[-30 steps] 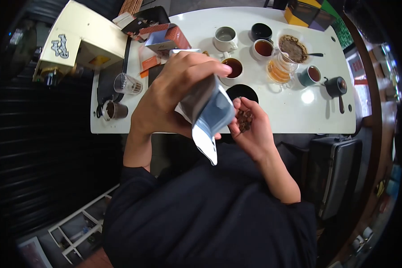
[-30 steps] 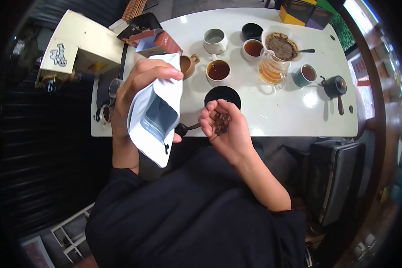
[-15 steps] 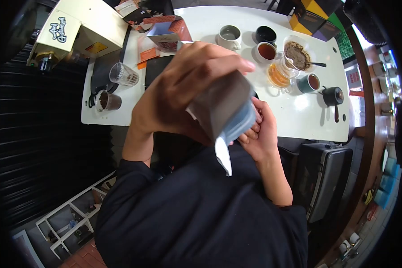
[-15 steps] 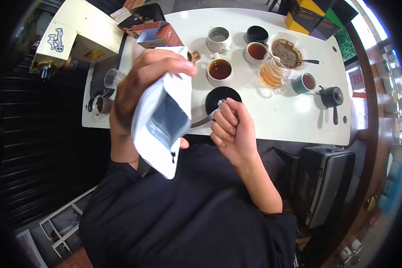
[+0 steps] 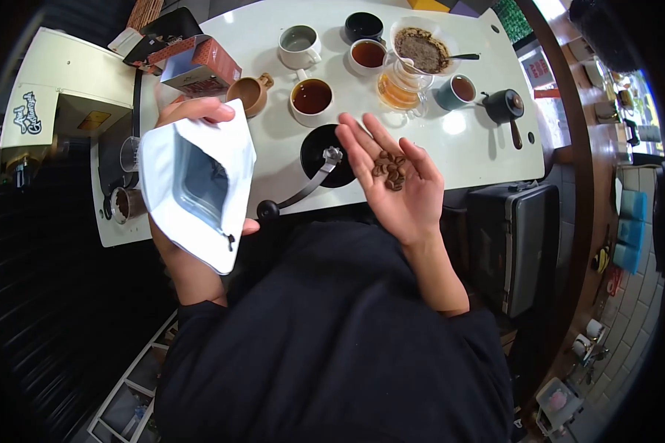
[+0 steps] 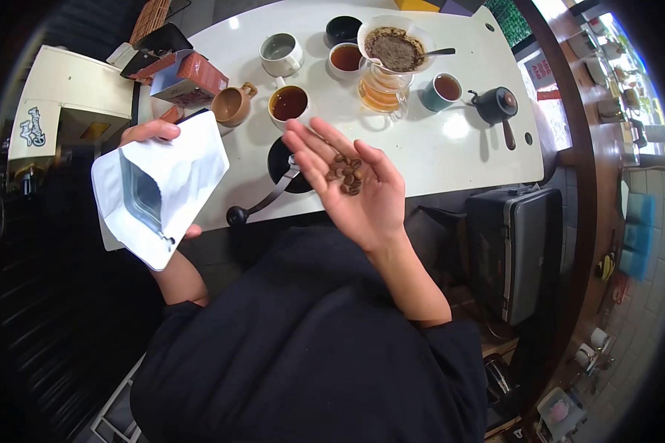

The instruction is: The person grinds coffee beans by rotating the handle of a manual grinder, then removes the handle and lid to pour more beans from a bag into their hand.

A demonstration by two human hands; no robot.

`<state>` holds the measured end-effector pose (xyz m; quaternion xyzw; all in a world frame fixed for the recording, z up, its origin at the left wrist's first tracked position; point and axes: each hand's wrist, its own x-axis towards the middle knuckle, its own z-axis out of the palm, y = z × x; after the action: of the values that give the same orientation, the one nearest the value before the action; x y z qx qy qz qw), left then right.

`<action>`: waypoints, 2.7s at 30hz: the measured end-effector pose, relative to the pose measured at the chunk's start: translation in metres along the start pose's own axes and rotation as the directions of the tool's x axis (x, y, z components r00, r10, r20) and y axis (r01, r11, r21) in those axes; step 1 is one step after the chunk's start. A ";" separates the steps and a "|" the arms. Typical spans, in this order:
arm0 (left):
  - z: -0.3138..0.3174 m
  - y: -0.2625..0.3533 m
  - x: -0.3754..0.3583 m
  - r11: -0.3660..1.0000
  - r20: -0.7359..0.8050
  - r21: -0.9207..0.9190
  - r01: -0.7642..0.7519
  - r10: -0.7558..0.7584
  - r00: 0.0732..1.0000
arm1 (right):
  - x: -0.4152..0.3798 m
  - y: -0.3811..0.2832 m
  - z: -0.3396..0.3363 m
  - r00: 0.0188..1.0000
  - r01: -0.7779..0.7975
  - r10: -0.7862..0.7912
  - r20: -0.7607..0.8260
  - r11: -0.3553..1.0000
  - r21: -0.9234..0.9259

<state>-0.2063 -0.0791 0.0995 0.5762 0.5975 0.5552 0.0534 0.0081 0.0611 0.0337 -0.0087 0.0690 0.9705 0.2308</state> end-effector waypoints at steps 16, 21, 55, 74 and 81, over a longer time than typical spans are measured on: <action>-0.011 -0.035 -0.014 1.000 0.018 -0.006 0.018 -0.018 1.000 | -0.013 0.013 0.028 0.989 -0.086 0.075 0.130 0.994 0.074; -0.008 -0.036 -0.017 0.999 0.012 -0.018 0.038 -0.038 0.999 | -0.012 0.015 0.029 0.997 -0.012 0.007 0.075 0.998 0.069; 0.008 -0.048 -0.021 0.945 -0.213 -0.214 0.245 -0.290 0.933 | -0.016 0.021 0.018 0.997 -0.061 0.044 0.066 0.959 0.277; 0.017 -0.061 -0.025 0.714 -0.099 -0.607 0.348 -0.503 0.859 | -0.014 0.024 0.010 0.990 -0.110 0.069 -0.125 0.924 -0.366; 0.006 -0.079 -0.036 0.834 -0.246 -0.346 0.429 -0.522 0.816 | -0.022 0.010 0.005 0.982 -0.052 -0.019 -0.189 0.930 -0.363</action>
<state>-0.2402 -0.0803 0.0193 0.2919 0.6409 0.6893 0.1699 0.0233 0.0436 0.0412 -0.1430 -0.0917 0.9630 0.2093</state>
